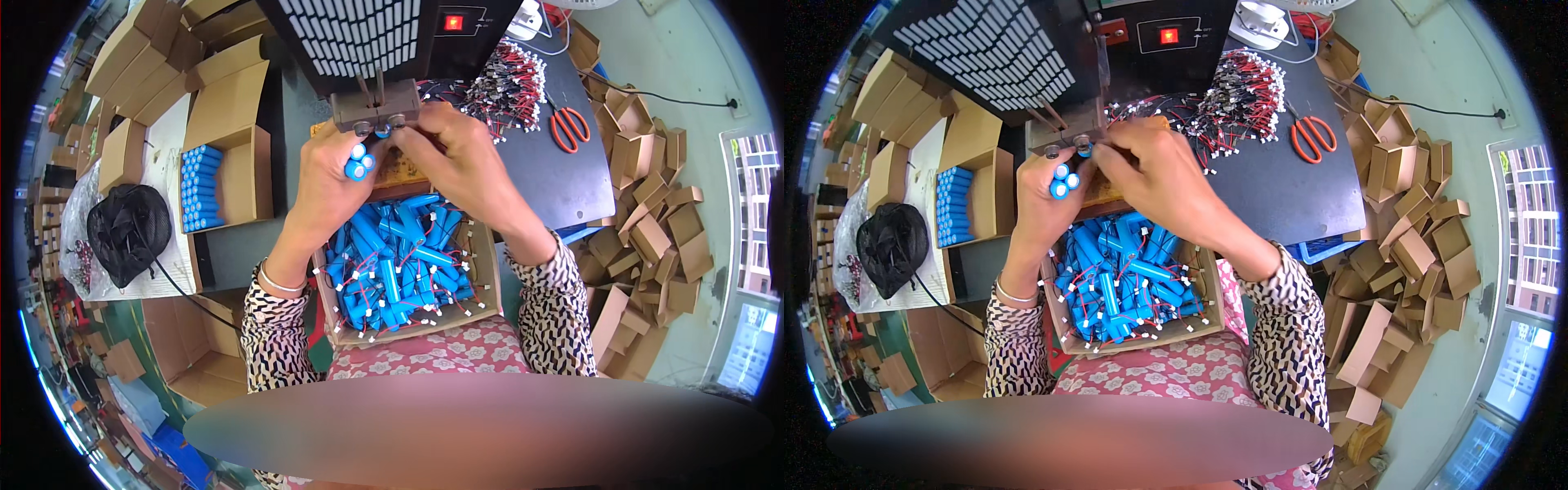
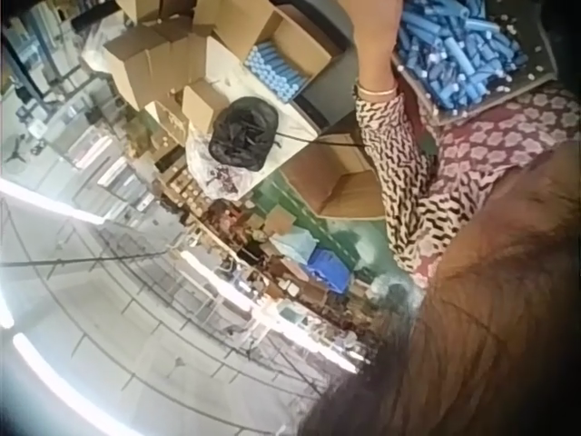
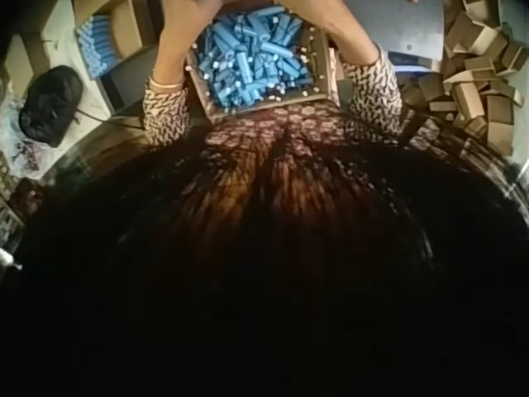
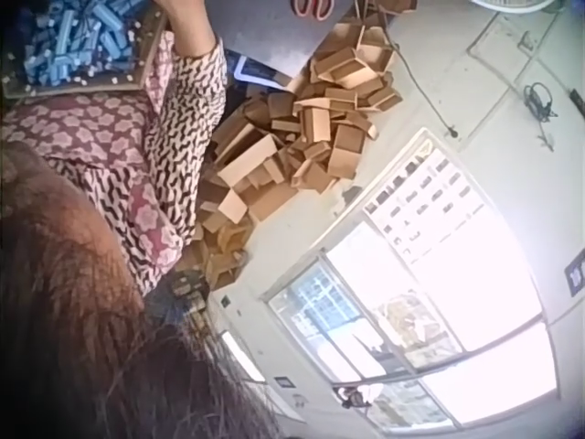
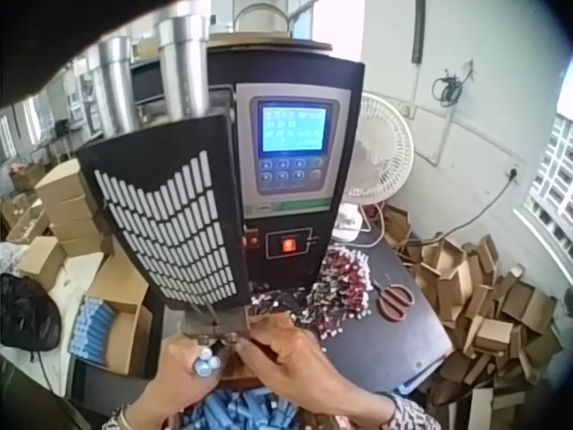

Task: Using a spot welder to join components of a battery pack.

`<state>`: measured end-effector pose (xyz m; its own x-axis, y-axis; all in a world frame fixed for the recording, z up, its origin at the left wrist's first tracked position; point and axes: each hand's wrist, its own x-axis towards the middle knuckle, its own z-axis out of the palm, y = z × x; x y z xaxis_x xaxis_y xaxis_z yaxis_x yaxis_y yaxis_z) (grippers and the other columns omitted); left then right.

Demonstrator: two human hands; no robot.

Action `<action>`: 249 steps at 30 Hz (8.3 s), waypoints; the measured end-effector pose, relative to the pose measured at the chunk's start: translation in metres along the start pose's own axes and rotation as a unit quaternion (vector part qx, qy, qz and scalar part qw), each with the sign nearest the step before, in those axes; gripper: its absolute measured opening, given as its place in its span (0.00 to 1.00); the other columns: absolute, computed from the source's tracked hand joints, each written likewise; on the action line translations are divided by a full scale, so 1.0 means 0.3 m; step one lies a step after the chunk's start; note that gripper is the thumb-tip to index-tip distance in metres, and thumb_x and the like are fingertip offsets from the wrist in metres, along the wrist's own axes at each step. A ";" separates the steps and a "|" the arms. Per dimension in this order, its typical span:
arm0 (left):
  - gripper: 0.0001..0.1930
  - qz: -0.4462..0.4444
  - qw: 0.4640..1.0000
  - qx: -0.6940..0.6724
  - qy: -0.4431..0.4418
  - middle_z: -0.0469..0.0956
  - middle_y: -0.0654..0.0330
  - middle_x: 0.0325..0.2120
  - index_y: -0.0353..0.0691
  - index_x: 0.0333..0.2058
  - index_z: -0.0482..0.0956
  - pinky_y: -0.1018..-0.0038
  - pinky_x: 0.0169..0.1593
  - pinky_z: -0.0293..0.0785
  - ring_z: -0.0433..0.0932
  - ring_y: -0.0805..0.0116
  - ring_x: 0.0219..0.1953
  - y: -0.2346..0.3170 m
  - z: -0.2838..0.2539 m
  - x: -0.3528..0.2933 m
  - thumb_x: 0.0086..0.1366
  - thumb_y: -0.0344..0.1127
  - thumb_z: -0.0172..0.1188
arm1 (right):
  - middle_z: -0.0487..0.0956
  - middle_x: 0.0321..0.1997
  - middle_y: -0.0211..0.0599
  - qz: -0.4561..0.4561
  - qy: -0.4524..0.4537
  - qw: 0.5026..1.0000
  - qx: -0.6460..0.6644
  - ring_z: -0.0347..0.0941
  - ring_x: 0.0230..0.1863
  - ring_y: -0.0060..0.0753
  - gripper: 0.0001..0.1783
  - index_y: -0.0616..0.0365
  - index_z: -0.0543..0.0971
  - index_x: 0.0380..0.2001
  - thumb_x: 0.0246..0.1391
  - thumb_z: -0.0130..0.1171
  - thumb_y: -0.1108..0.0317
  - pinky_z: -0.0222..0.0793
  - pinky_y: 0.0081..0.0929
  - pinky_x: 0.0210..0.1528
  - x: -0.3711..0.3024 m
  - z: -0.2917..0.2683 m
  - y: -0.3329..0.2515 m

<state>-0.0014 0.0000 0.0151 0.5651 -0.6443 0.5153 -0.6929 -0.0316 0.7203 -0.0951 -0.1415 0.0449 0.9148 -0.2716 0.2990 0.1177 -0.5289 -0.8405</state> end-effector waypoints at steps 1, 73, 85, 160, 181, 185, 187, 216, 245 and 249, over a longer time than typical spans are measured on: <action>0.12 -0.002 1.000 0.001 0.005 0.77 0.52 0.28 0.39 0.38 0.79 0.68 0.31 0.71 0.75 0.50 0.27 -0.008 0.003 0.000 0.52 0.23 0.63 | 0.75 0.25 0.51 -0.002 -0.005 1.000 -0.001 0.73 0.26 0.50 0.09 0.70 0.76 0.29 0.53 0.53 0.73 0.67 0.35 0.28 -0.011 -0.015 0.000; 0.10 0.037 0.997 0.052 0.041 0.78 0.56 0.23 0.35 0.33 0.79 0.77 0.27 0.69 0.76 0.67 0.22 -0.039 0.031 -0.012 0.51 0.23 0.66 | 0.73 0.25 0.47 0.021 0.035 0.999 0.020 0.71 0.27 0.49 0.06 0.66 0.72 0.30 0.53 0.55 0.73 0.67 0.36 0.32 -0.006 -0.008 0.001; 0.13 0.035 0.997 0.055 0.041 0.79 0.54 0.27 0.38 0.35 0.79 0.67 0.30 0.71 0.75 0.53 0.27 -0.035 0.016 -0.024 0.48 0.23 0.66 | 0.74 0.17 0.49 0.068 0.054 0.994 0.062 0.73 0.18 0.41 0.10 0.69 0.72 0.24 0.51 0.57 0.70 0.64 0.32 0.22 0.015 0.050 0.012; 0.09 -0.016 0.994 0.095 -0.056 0.77 0.50 0.23 0.33 0.34 0.78 0.73 0.26 0.68 0.76 0.55 0.22 0.014 -0.026 0.001 0.56 0.30 0.63 | 0.74 0.34 0.44 -0.172 -0.071 0.940 -0.286 0.70 0.36 0.44 0.22 0.68 0.69 0.46 0.50 0.59 0.69 0.64 0.36 0.40 -0.104 -0.060 0.008; 0.07 -0.044 0.997 0.060 -0.027 0.74 0.52 0.19 0.35 0.32 0.78 0.72 0.24 0.65 0.73 0.58 0.19 -0.002 0.004 -0.006 0.53 0.26 0.62 | 0.77 0.25 0.44 -0.036 0.015 0.999 0.033 0.76 0.25 0.40 0.05 0.66 0.77 0.30 0.54 0.56 0.74 0.68 0.29 0.27 -0.007 -0.010 0.045; 0.17 -0.035 0.996 0.069 -0.038 0.75 0.49 0.35 0.36 0.39 0.76 0.61 0.38 0.70 0.74 0.45 0.36 -0.011 0.000 -0.021 0.48 0.19 0.56 | 0.77 0.24 0.41 0.087 -0.011 0.994 0.062 0.75 0.24 0.33 0.05 0.67 0.77 0.30 0.54 0.56 0.74 0.67 0.28 0.27 0.002 -0.009 0.018; 0.17 -0.035 0.997 0.062 -0.031 0.75 0.49 0.36 0.36 0.39 0.76 0.62 0.39 0.70 0.73 0.45 0.37 -0.002 -0.008 -0.016 0.48 0.19 0.56 | 0.76 0.23 0.42 0.094 -0.036 0.985 0.140 0.75 0.25 0.32 0.05 0.67 0.77 0.29 0.54 0.56 0.74 0.68 0.31 0.28 -0.009 -0.001 0.025; 0.22 0.011 0.994 0.103 -0.038 0.74 0.49 0.36 0.40 0.43 0.75 0.61 0.37 0.72 0.74 0.44 0.36 -0.019 0.022 -0.011 0.46 0.17 0.57 | 0.74 0.19 0.34 0.065 0.034 0.990 0.117 0.68 0.18 0.18 0.08 0.66 0.75 0.26 0.51 0.59 0.70 0.62 0.20 0.21 0.005 0.016 0.064; 0.10 -0.112 0.991 -0.014 -0.067 0.79 0.59 0.30 0.37 0.41 0.78 0.75 0.39 0.68 0.74 0.68 0.32 0.029 -0.019 0.001 0.61 0.30 0.57 | 0.70 0.31 0.50 0.053 0.075 0.974 -0.206 0.68 0.35 0.56 0.08 0.67 0.73 0.31 0.44 0.49 0.82 0.66 0.41 0.39 -0.144 -0.197 0.204; 0.09 -0.039 0.996 0.024 -0.070 0.79 0.56 0.29 0.38 0.40 0.78 0.72 0.34 0.67 0.74 0.61 0.29 0.007 -0.016 0.004 0.60 0.28 0.58 | 0.74 0.32 0.44 -0.014 0.036 0.983 -0.179 0.72 0.32 0.43 0.09 0.64 0.76 0.38 0.53 0.51 0.78 0.67 0.32 0.35 -0.121 -0.174 0.079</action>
<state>0.0001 0.0029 0.0195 0.5527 -0.7387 0.3858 -0.6715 -0.1206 0.7311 -0.1456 -0.1860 0.0377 0.8818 -0.3027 0.3616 -0.0135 -0.7827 -0.6222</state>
